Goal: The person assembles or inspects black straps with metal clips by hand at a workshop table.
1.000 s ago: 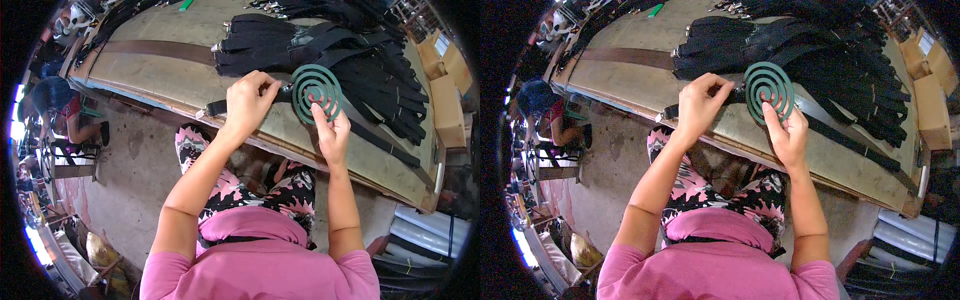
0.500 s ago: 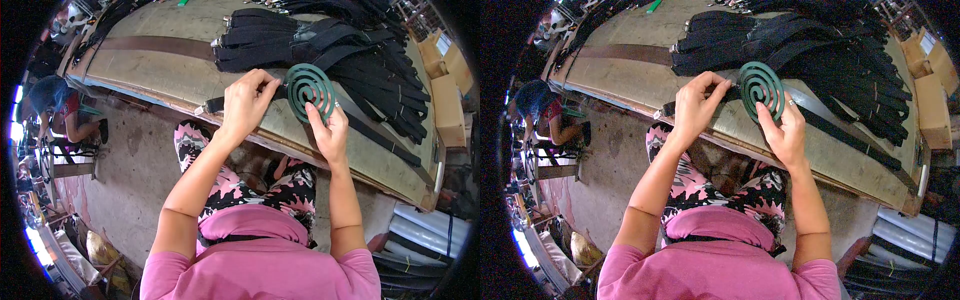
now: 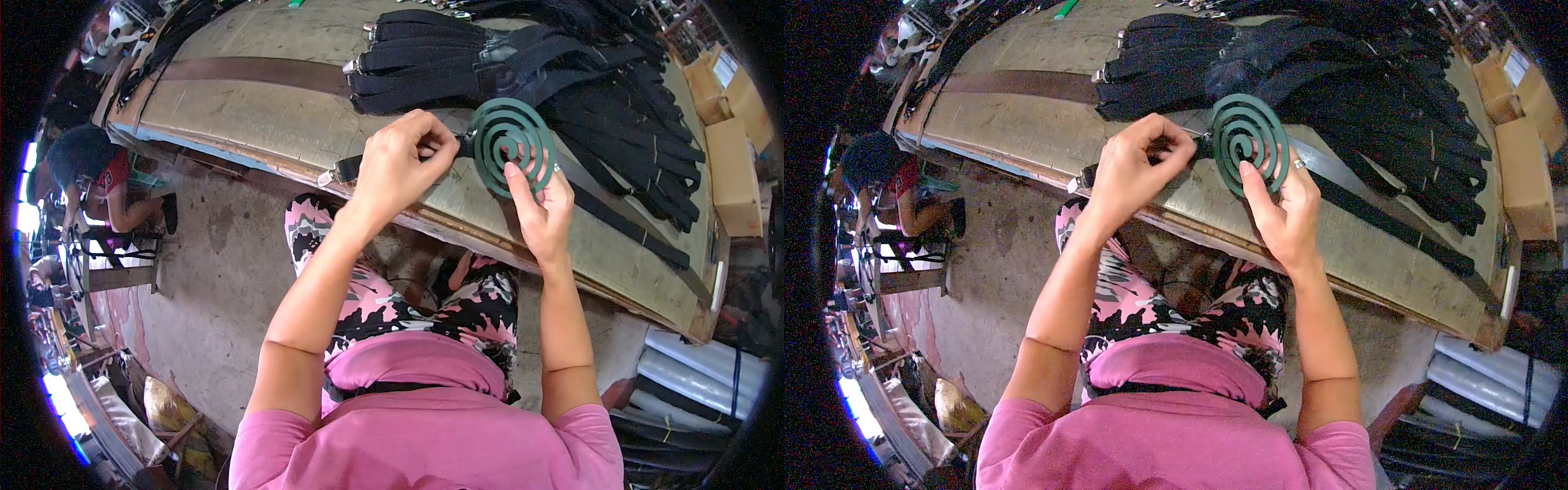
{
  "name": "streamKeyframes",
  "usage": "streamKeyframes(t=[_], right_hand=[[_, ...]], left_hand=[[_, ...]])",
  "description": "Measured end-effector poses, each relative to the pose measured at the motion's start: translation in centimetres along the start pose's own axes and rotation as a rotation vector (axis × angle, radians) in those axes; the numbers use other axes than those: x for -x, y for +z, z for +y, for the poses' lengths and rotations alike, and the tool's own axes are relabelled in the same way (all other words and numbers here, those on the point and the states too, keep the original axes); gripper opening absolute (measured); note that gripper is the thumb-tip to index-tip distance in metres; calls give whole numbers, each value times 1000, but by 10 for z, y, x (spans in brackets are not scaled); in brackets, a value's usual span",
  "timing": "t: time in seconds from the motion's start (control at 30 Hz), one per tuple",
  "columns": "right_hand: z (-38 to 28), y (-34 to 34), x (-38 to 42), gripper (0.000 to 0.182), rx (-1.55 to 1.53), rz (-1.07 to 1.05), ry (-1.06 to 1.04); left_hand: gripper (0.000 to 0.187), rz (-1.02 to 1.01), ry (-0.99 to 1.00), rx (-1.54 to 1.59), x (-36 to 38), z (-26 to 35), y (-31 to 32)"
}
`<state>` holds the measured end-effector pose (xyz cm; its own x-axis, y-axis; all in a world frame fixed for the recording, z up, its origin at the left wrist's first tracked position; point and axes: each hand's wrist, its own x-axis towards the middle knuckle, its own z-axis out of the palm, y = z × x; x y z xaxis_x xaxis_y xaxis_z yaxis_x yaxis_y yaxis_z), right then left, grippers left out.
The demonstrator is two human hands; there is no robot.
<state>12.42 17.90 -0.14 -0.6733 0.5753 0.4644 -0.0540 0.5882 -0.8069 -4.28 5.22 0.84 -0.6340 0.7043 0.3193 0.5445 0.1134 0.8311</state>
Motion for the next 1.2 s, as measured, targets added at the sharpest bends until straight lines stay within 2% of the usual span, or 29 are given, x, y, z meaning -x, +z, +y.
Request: streamKeyframes(t=[0.07,0.13,0.2,0.43,1.2], right_hand=[[1,-2,3,18,-76,31,56],[0,-3,4,17,-120,55,100],[-1,-2,6,17,-145,65,103],[0,-8,11,17,-110,5,77],[-6,-9,7,10,51,-57,-57]], left_hand=[[18,-131,50,48,0,2,-7],[23,-142,128,43,3,-3,-5],[24,-80,309,-148,6,-2,0],[15,24,447,-323,14,-2,13],[11,-6,385,-236,10,0,4]])
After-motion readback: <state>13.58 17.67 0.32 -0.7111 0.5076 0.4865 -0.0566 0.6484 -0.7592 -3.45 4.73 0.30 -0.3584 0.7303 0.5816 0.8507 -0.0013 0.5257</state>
